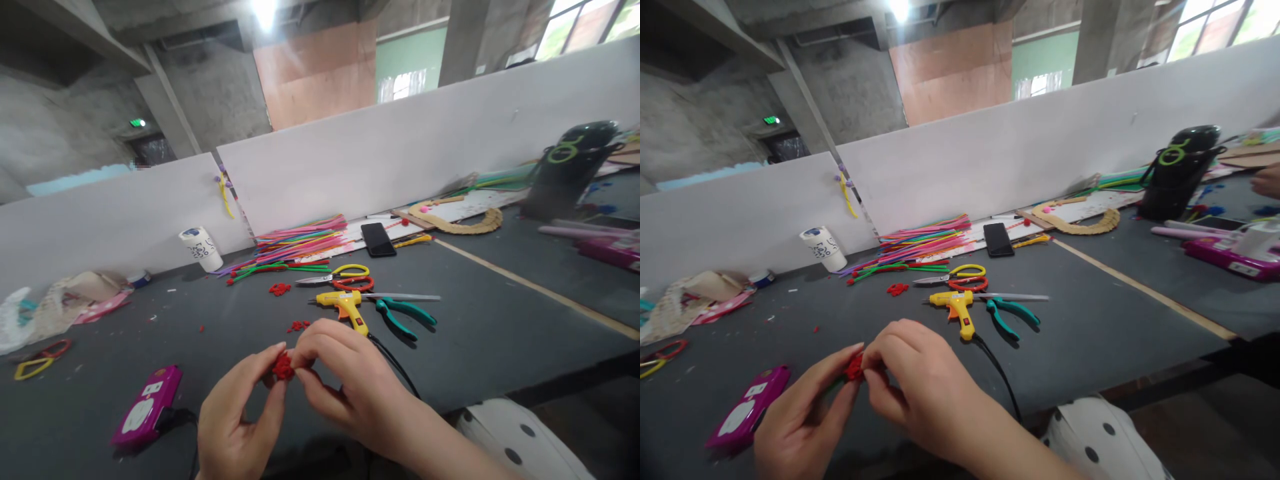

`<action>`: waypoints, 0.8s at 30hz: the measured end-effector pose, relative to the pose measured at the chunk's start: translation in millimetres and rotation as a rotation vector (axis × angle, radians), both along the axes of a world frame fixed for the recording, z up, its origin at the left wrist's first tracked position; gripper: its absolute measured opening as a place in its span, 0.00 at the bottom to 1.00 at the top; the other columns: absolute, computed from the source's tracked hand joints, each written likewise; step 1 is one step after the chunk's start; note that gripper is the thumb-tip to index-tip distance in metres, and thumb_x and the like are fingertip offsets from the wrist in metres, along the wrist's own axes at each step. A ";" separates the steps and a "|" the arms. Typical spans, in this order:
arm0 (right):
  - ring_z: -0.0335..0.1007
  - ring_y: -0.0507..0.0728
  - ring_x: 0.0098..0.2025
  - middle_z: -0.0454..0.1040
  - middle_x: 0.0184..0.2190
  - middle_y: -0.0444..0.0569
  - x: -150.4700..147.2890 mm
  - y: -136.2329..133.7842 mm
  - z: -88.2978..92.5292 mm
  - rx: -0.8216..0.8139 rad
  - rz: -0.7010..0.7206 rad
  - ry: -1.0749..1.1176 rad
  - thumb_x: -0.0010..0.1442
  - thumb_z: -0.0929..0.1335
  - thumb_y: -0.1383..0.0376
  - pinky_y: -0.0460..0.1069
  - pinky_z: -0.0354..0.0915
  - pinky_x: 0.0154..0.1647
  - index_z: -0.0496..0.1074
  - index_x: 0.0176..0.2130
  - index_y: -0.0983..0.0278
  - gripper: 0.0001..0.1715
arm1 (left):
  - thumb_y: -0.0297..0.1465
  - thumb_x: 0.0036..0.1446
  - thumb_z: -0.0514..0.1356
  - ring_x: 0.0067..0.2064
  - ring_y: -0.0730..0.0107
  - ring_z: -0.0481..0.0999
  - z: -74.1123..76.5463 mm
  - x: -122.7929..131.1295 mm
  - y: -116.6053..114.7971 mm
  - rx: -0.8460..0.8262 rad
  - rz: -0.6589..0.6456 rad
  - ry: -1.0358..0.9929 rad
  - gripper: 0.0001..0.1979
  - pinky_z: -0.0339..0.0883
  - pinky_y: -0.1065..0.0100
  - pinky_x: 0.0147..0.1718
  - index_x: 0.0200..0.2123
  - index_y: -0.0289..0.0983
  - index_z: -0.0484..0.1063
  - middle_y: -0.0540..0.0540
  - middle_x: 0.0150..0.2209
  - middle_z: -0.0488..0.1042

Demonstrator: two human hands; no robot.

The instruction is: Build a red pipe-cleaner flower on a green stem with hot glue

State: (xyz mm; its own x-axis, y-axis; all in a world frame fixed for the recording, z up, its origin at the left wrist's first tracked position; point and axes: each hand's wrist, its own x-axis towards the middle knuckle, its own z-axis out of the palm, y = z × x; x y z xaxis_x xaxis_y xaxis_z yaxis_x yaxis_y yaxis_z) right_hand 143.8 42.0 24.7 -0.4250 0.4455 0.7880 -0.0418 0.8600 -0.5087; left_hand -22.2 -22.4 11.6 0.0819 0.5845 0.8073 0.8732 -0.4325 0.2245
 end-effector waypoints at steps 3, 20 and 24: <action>0.66 0.52 0.33 0.71 0.30 0.47 0.1 0.4 0.1 -0.004 -0.006 -0.001 0.60 0.63 0.74 0.46 0.65 0.36 0.67 0.33 0.64 0.07 | 0.27 0.56 0.59 0.32 0.69 0.82 0.7 0.4 0.1 0.021 -0.001 -0.007 0.10 0.75 0.74 0.36 0.42 0.38 0.74 0.46 0.35 0.83; 0.65 0.52 0.33 0.70 0.30 0.47 -0.2 0.0 -0.5 0.000 -0.002 -0.007 0.60 0.63 0.74 0.46 0.65 0.35 0.66 0.34 0.63 0.07 | 0.26 0.55 0.60 0.33 0.69 0.82 1.6 1.4 0.2 0.015 0.000 -0.009 0.10 0.75 0.75 0.36 0.42 0.37 0.75 0.45 0.35 0.83; 0.65 0.52 0.32 0.69 0.29 0.46 -0.5 -0.6 -0.4 0.001 -0.011 0.001 0.60 0.62 0.74 0.46 0.65 0.34 0.65 0.33 0.62 0.08 | 0.26 0.55 0.60 0.32 0.68 0.83 1.6 1.8 0.7 0.002 -0.010 -0.023 0.12 0.76 0.74 0.34 0.43 0.39 0.75 0.47 0.35 0.83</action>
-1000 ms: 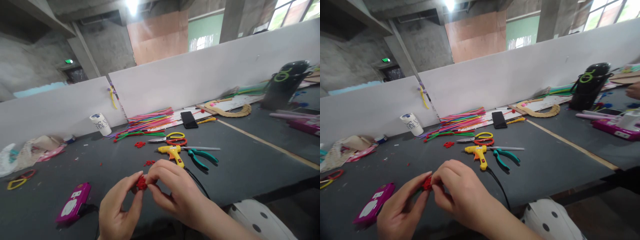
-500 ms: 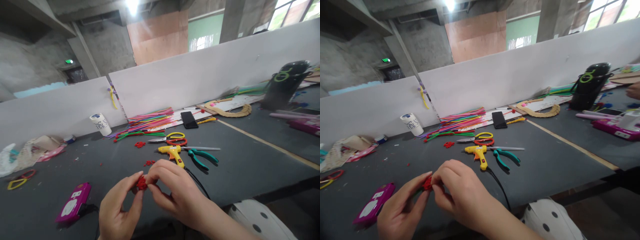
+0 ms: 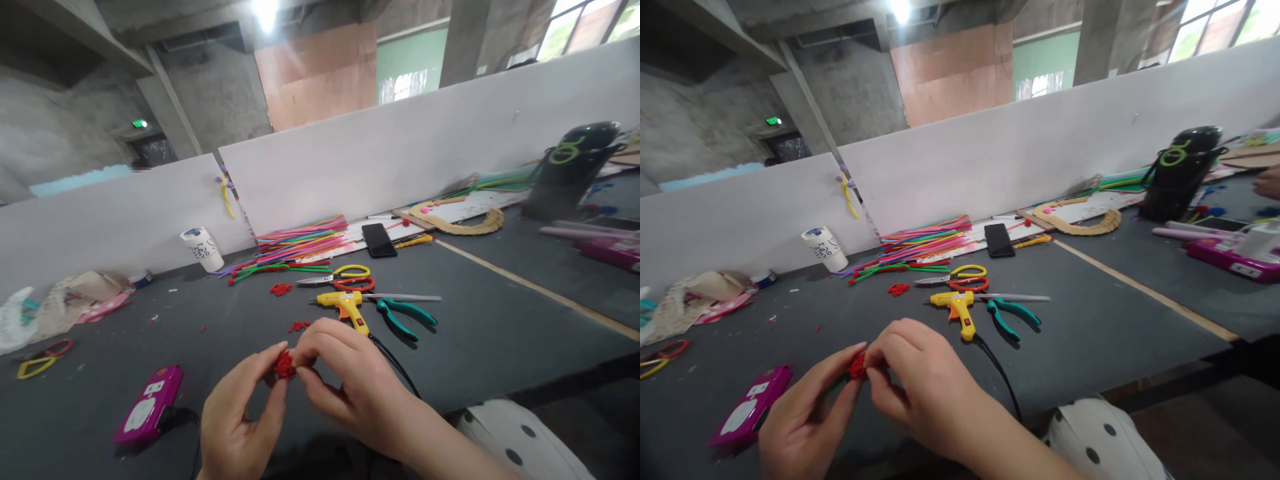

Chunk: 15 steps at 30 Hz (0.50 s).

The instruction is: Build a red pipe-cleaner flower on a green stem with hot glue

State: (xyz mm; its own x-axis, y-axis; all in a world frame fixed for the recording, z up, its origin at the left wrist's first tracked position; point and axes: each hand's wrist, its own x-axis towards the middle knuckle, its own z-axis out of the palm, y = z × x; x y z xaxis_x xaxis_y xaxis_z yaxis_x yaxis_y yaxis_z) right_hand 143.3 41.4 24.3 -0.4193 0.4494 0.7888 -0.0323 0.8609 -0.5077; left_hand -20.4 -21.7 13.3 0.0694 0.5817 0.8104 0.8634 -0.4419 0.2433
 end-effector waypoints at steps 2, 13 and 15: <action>0.66 0.53 0.32 0.69 0.29 0.46 0.4 -0.2 0.4 -0.009 -0.002 -0.001 0.59 0.62 0.74 0.47 0.65 0.34 0.65 0.33 0.62 0.08 | 0.26 0.55 0.60 0.33 0.66 0.83 0.5 0.3 -0.2 -0.003 -0.001 -0.016 0.12 0.76 0.73 0.34 0.43 0.41 0.75 0.48 0.36 0.83; 0.65 0.52 0.32 0.69 0.29 0.46 -0.2 0.7 0.3 -0.004 -0.012 -0.007 0.60 0.62 0.74 0.46 0.64 0.34 0.65 0.32 0.62 0.08 | 0.25 0.55 0.60 0.34 0.67 0.82 -4.6 -2.4 -0.6 -0.013 -0.005 -0.014 0.12 0.76 0.71 0.36 0.44 0.39 0.74 0.46 0.36 0.83; 0.65 0.52 0.32 0.69 0.29 0.46 -0.5 0.6 0.4 -0.004 -0.012 -0.005 0.60 0.63 0.74 0.46 0.64 0.34 0.65 0.32 0.63 0.08 | 0.25 0.55 0.60 0.34 0.68 0.82 -4.4 -2.3 -0.7 -0.006 -0.009 -0.015 0.12 0.76 0.72 0.36 0.44 0.39 0.74 0.46 0.36 0.83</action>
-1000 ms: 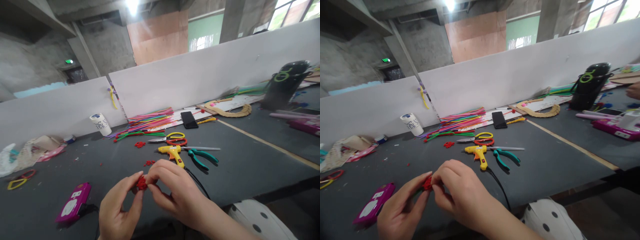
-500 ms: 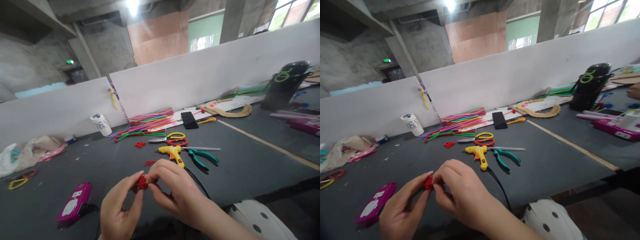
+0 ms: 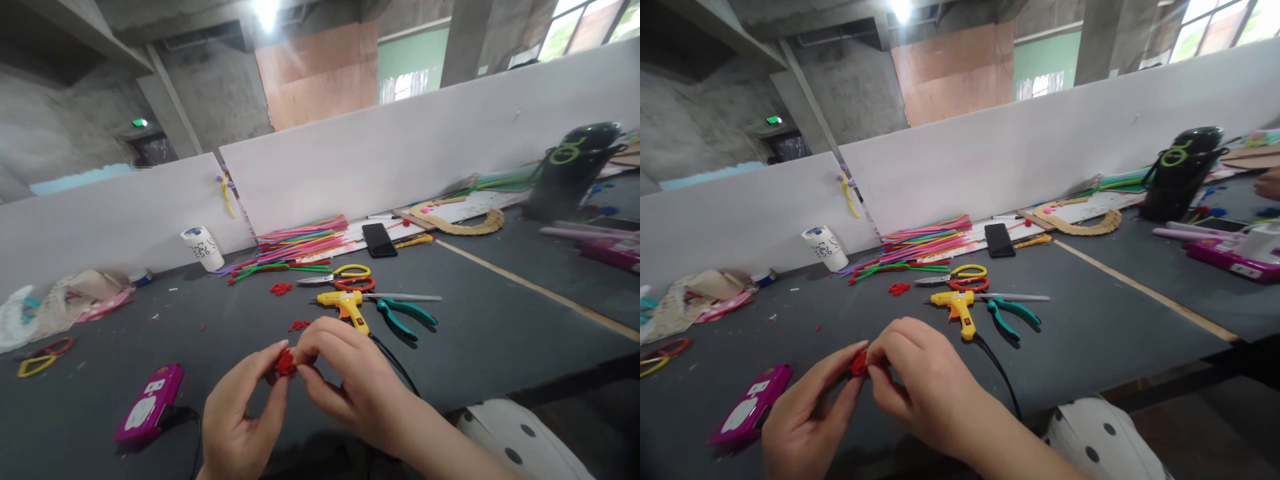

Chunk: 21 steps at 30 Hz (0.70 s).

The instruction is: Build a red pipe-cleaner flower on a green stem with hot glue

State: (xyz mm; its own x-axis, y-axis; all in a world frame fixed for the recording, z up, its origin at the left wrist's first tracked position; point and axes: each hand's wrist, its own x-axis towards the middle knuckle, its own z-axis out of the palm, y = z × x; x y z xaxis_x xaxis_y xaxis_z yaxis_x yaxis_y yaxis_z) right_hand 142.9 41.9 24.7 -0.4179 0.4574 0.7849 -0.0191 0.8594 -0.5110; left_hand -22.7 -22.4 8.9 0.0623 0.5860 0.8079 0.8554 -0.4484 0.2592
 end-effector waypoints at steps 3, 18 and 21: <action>0.65 0.52 0.32 0.69 0.29 0.46 -0.1 -0.1 -0.2 0.001 0.007 0.008 0.60 0.63 0.74 0.46 0.64 0.34 0.65 0.32 0.63 0.08 | 0.25 0.56 0.59 0.33 0.69 0.82 1.1 1.1 0.4 0.002 -0.005 0.002 0.12 0.75 0.73 0.36 0.44 0.39 0.74 0.46 0.36 0.83; 0.65 0.52 0.33 0.69 0.30 0.46 1.2 -0.9 -0.8 -0.013 0.016 -0.009 0.60 0.62 0.74 0.47 0.65 0.35 0.65 0.33 0.62 0.08 | 0.26 0.56 0.60 0.33 0.68 0.82 1.6 1.8 0.5 0.004 0.005 0.007 0.11 0.76 0.72 0.35 0.43 0.38 0.75 0.45 0.36 0.83; 0.65 0.52 0.33 0.69 0.29 0.46 1.8 -0.7 -1.2 -0.004 0.011 -0.009 0.60 0.62 0.74 0.46 0.64 0.35 0.65 0.33 0.62 0.08 | 0.26 0.56 0.60 0.33 0.67 0.82 0.8 1.0 0.4 0.001 0.009 0.012 0.11 0.76 0.71 0.35 0.43 0.39 0.75 0.45 0.36 0.83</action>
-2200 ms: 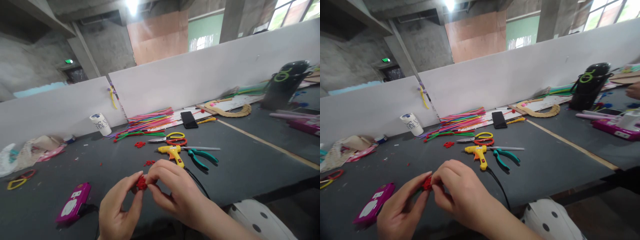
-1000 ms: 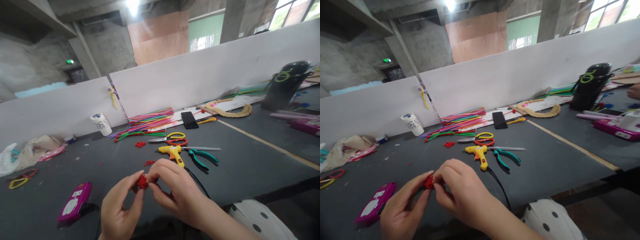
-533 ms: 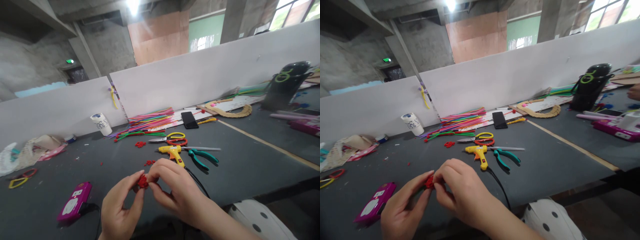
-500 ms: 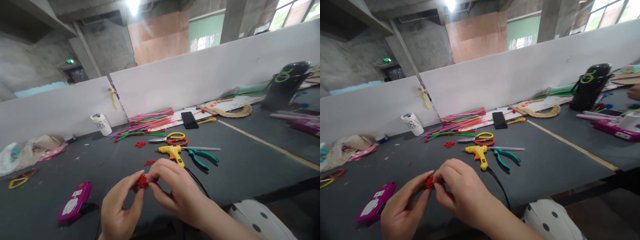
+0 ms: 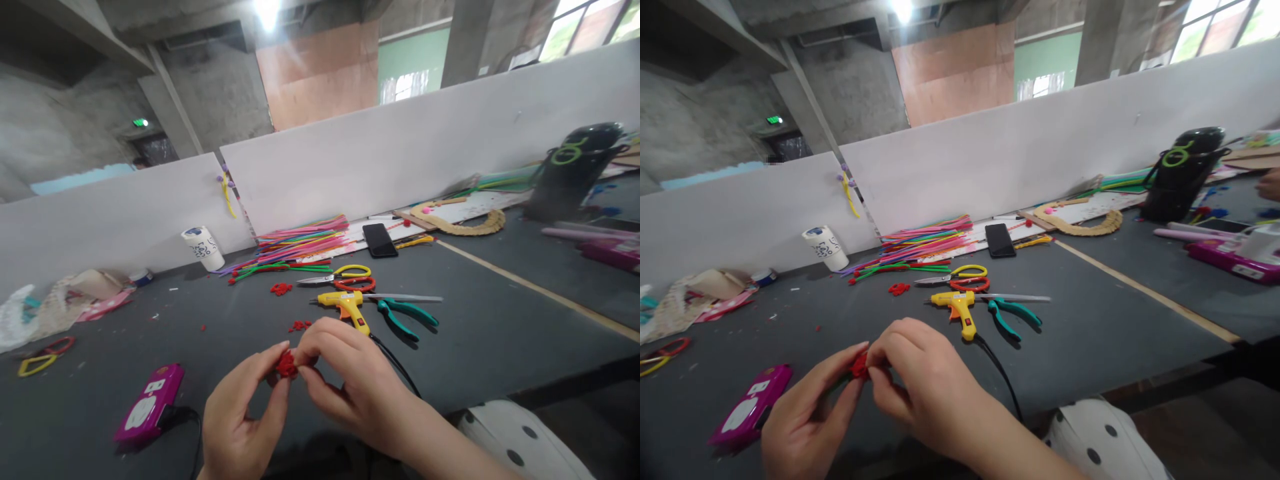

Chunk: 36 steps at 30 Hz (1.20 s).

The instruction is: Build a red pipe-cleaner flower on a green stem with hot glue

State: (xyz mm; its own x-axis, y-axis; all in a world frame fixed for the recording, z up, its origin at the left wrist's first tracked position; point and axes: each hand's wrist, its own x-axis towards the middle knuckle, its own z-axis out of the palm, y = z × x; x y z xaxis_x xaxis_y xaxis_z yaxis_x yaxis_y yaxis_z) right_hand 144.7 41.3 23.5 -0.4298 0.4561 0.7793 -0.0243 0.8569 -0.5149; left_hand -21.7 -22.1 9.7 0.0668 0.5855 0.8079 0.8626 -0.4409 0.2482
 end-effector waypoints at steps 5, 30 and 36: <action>0.64 0.52 0.32 0.69 0.29 0.46 -0.4 -0.2 0.4 -0.011 0.005 0.005 0.60 0.62 0.74 0.46 0.64 0.34 0.65 0.33 0.63 0.08 | 0.26 0.56 0.60 0.34 0.68 0.82 -2.2 -1.6 -0.7 -0.035 -0.005 -0.009 0.13 0.76 0.71 0.36 0.45 0.39 0.74 0.46 0.37 0.83; 0.64 0.52 0.32 0.69 0.29 0.47 -1.1 -0.8 -0.5 -0.015 0.022 0.013 0.59 0.63 0.75 0.45 0.63 0.35 0.66 0.33 0.65 0.07 | 0.26 0.56 0.60 0.34 0.71 0.82 -2.6 -2.2 0.6 0.010 0.007 0.014 0.11 0.74 0.75 0.38 0.43 0.38 0.74 0.46 0.36 0.83; 0.64 0.52 0.32 0.69 0.29 0.47 -0.6 -0.5 0.8 -0.016 0.020 0.014 0.59 0.63 0.75 0.45 0.63 0.35 0.66 0.32 0.65 0.07 | 0.27 0.56 0.60 0.34 0.70 0.82 -2.1 -1.1 0.1 0.009 0.008 0.012 0.11 0.75 0.74 0.37 0.43 0.38 0.74 0.46 0.36 0.83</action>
State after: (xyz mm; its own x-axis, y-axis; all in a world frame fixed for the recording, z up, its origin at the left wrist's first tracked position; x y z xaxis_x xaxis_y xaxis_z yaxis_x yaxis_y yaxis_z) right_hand 144.0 40.8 24.3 -0.4278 0.4597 0.7782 -0.0491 0.8479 -0.5278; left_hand -22.9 -22.0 7.6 0.0724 0.5788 0.8123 0.8690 -0.4363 0.2335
